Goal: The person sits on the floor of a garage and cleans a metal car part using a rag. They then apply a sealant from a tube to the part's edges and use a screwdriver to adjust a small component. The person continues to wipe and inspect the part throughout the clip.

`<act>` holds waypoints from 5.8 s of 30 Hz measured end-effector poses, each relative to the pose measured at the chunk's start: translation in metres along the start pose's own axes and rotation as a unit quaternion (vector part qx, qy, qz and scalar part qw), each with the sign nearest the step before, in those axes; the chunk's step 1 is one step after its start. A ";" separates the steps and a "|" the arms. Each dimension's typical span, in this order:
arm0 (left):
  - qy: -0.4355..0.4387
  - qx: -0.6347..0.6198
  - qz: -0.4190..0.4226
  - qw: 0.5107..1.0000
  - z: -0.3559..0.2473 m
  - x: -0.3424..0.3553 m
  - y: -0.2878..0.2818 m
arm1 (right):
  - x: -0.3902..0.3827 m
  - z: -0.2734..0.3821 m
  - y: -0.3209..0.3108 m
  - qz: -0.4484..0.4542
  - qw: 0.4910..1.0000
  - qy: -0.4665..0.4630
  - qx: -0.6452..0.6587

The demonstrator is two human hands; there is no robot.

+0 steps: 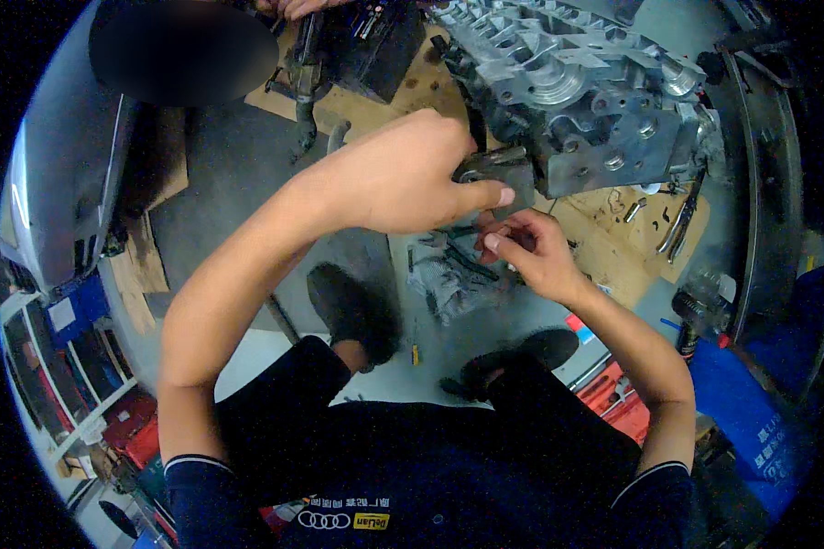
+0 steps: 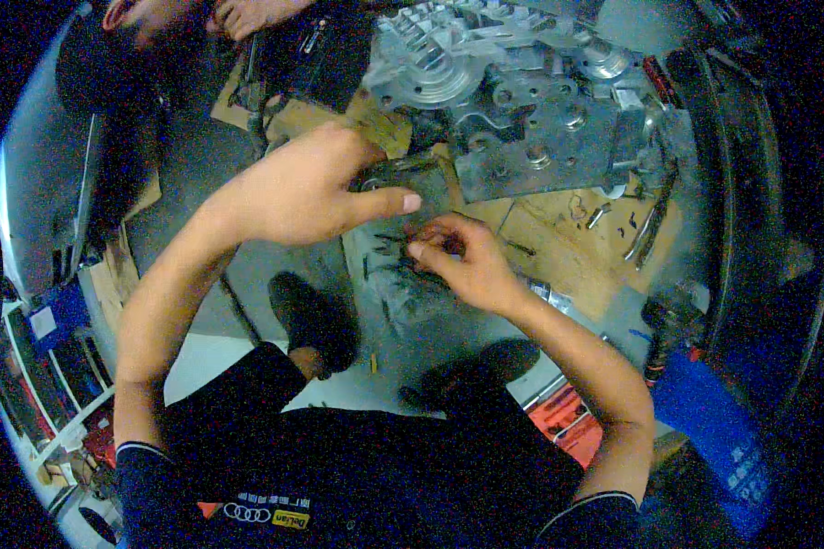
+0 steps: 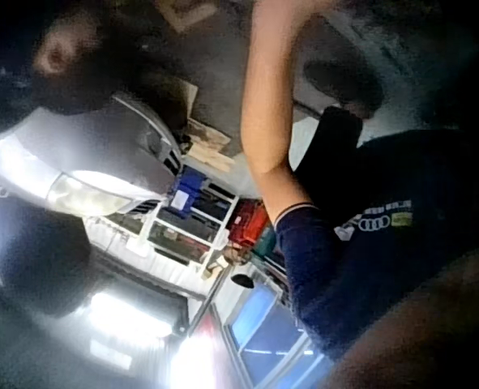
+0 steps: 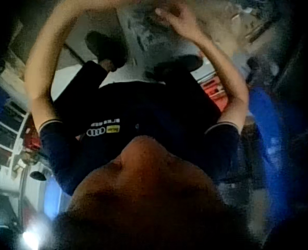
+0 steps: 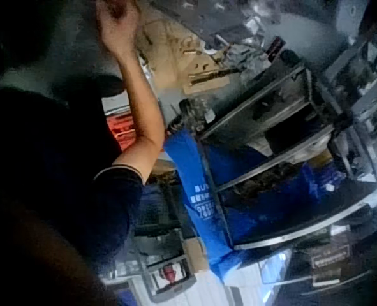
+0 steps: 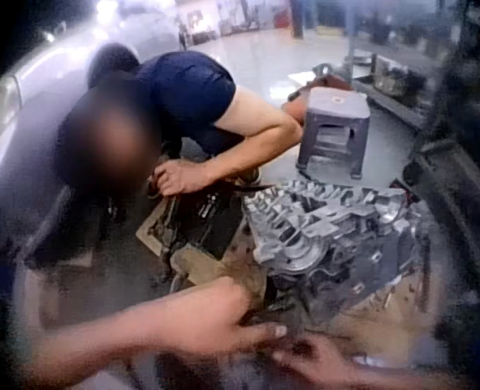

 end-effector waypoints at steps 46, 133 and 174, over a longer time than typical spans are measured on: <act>0.032 -0.105 0.040 0.993 0.042 -0.008 0.002 | -0.052 0.014 0.110 -0.263 0.895 0.082 0.351; -0.039 -0.087 0.091 0.991 0.011 0.010 -0.003 | -0.029 0.040 0.079 -0.374 0.728 0.030 0.574; -0.037 -0.125 0.114 0.985 0.026 0.017 0.009 | -0.025 0.050 0.080 -0.414 0.737 0.013 0.534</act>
Point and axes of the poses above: each hand's wrist, its own x-axis towards the middle knuckle, its own y-axis out of the palm, z = x × y, the point moved 9 cm from there along x, towards the middle knuckle, and after that the axes turned 11 degrees about -z, right-handed, at the moved point
